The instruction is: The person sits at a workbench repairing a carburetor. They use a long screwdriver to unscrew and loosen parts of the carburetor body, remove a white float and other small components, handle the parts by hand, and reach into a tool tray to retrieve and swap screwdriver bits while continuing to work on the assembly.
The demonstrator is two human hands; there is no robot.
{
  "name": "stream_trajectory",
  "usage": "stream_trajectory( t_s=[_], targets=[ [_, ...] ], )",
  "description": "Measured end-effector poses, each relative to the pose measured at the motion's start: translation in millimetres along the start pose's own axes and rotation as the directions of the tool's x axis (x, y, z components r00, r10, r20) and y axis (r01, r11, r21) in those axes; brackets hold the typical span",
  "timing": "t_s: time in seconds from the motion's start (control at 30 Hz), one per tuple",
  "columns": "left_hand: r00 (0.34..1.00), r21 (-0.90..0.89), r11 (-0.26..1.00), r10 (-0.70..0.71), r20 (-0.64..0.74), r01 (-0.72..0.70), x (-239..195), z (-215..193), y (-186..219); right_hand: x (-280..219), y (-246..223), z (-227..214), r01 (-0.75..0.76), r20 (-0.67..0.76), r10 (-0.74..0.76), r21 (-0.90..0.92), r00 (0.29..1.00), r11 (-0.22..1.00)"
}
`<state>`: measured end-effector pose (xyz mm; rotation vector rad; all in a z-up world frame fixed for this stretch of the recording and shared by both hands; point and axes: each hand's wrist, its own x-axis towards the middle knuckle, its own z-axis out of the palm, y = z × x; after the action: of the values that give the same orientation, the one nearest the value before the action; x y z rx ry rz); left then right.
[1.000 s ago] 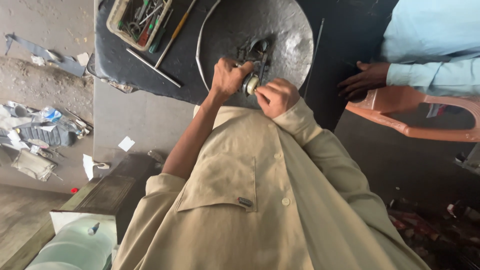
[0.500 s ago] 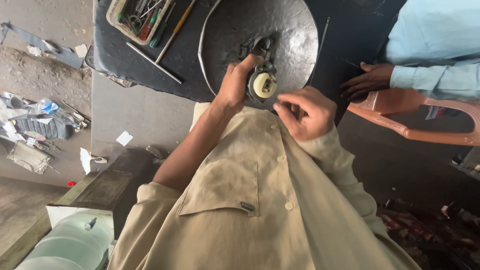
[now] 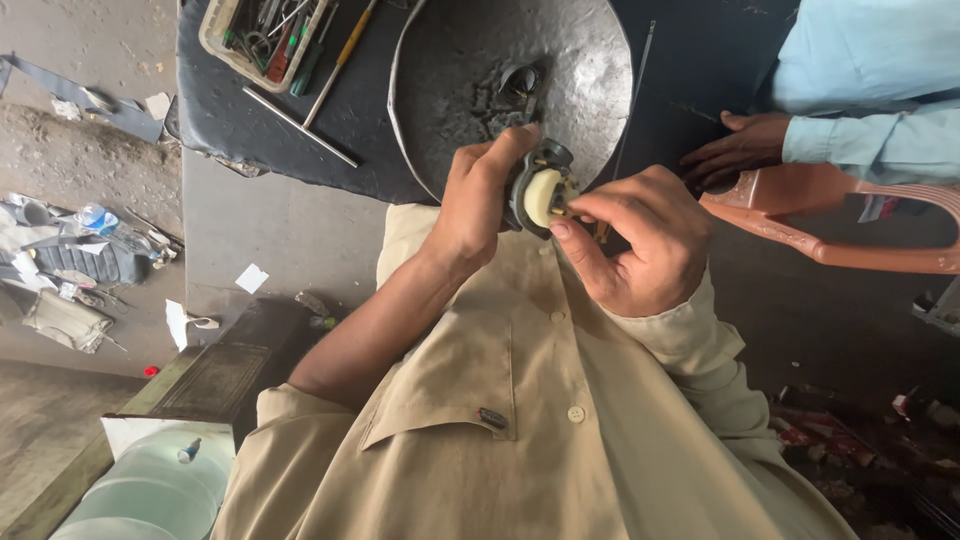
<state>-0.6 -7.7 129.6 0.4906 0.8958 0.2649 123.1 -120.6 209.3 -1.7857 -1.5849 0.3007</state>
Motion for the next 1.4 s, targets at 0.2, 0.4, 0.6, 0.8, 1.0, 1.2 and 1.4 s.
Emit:
stream_trajectory(
  t_s=[0.2,0.4,0.6,0.8,1.0,1.2,1.4],
  targets=[
    [0.964,0.371,0.908,0.247,-0.098,-0.195,-4,-2,4,-5,5,6,-0.011,0.012,0.011,-0.062,1.000,0.998],
    [0.936,0.468,0.856,0.319,-0.147,-0.219,2,1,7,-9,14,16,0.142,-0.015,-0.147,-0.176,0.989,0.974],
    [0.938,0.487,0.848,0.316,-0.144,-0.210,12,-4,1,-12,34,22,0.274,0.012,-0.277,-0.190,0.961,0.943],
    [0.920,0.542,0.811,0.357,-0.159,-0.221,18,-7,-4,-12,37,21,0.175,0.031,-0.172,-0.110,0.985,0.978],
    [0.840,0.710,0.646,0.523,-0.146,-0.279,23,-13,-4,-12,42,20,-0.315,0.273,0.265,0.157,0.925,0.936],
    [0.713,0.783,0.452,0.701,-0.014,-0.429,31,-24,-15,-25,92,56,-0.722,0.611,0.413,0.434,0.675,0.538],
    [0.792,0.784,0.495,0.610,-0.007,-0.375,47,-44,-13,-19,92,73,-0.670,0.541,0.457,0.300,0.706,0.679]
  ],
)
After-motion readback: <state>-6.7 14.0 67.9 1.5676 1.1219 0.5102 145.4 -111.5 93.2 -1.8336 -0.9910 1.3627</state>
